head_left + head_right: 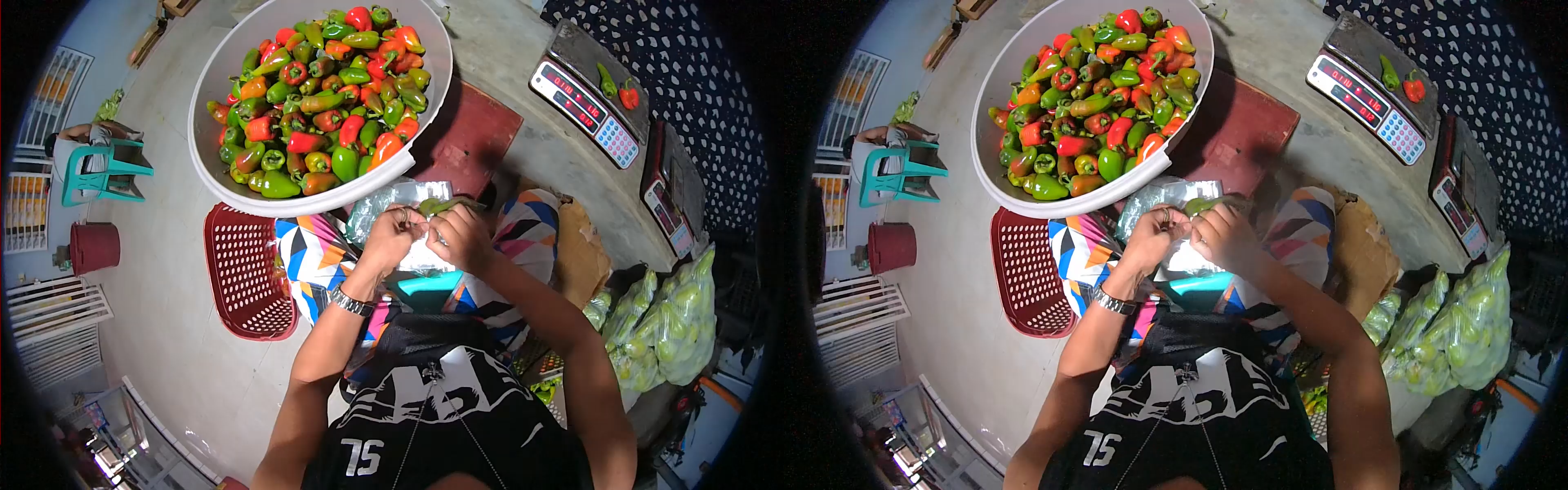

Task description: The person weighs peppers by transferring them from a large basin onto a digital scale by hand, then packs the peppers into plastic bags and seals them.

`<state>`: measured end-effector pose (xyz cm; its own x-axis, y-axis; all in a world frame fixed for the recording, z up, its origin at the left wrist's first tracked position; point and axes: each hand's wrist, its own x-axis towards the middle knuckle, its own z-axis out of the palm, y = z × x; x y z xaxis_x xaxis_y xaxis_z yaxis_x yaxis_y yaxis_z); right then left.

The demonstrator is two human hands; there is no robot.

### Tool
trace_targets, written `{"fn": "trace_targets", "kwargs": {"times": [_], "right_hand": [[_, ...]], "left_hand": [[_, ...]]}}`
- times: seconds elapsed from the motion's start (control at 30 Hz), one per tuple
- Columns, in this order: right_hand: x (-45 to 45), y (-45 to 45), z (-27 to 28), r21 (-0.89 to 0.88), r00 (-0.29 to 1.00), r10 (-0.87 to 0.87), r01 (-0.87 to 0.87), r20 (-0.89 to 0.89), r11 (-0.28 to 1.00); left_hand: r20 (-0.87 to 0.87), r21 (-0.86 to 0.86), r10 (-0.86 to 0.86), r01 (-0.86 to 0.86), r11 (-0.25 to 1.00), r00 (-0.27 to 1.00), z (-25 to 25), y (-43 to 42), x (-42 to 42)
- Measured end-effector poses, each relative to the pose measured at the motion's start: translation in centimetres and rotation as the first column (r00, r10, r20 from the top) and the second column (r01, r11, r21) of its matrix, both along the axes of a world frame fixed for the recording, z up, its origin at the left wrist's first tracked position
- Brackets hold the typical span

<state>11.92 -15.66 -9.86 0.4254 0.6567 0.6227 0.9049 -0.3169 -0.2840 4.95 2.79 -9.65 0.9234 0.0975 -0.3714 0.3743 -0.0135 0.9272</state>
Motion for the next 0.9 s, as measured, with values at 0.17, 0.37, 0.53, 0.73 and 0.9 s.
{"fn": "trace_targets", "kwargs": {"times": [0.17, 0.37, 0.53, 0.73, 0.9], "right_hand": [[-0.4, -0.2, 0.5, 0.003, 1.000, 0.011, -0.012, 0.026, 1.000], [2.0, 0.5, 0.2, -0.043, 0.988, 0.124, -0.121, 0.087, 0.992], [4.3, 1.2, 0.3, -0.113, 0.965, 0.208, -0.191, 0.162, 0.975], [5.9, 1.4, 1.2, -0.128, 0.941, 0.282, -0.261, 0.186, 0.957], [6.3, 1.1, 0.7, -0.131, 0.940, 0.303, -0.284, 0.160, 0.950]], "left_hand": [[-0.110, -0.208, 0.065, -0.087, 0.974, 0.992, -0.1, -0.2, -0.3], [-0.183, -0.351, 0.045, -0.108, 0.930, 0.982, 0.5, -0.1, 0.6], [-0.130, -0.219, 0.037, -0.066, 0.973, 0.991, 0.8, 0.1, 1.9], [-0.136, -0.016, 0.030, -0.032, 0.999, 0.990, 0.8, 0.3, 3.0], [0.045, 0.094, -0.022, 0.018, 0.995, 0.999, -0.9, 0.5, 3.6]]}}
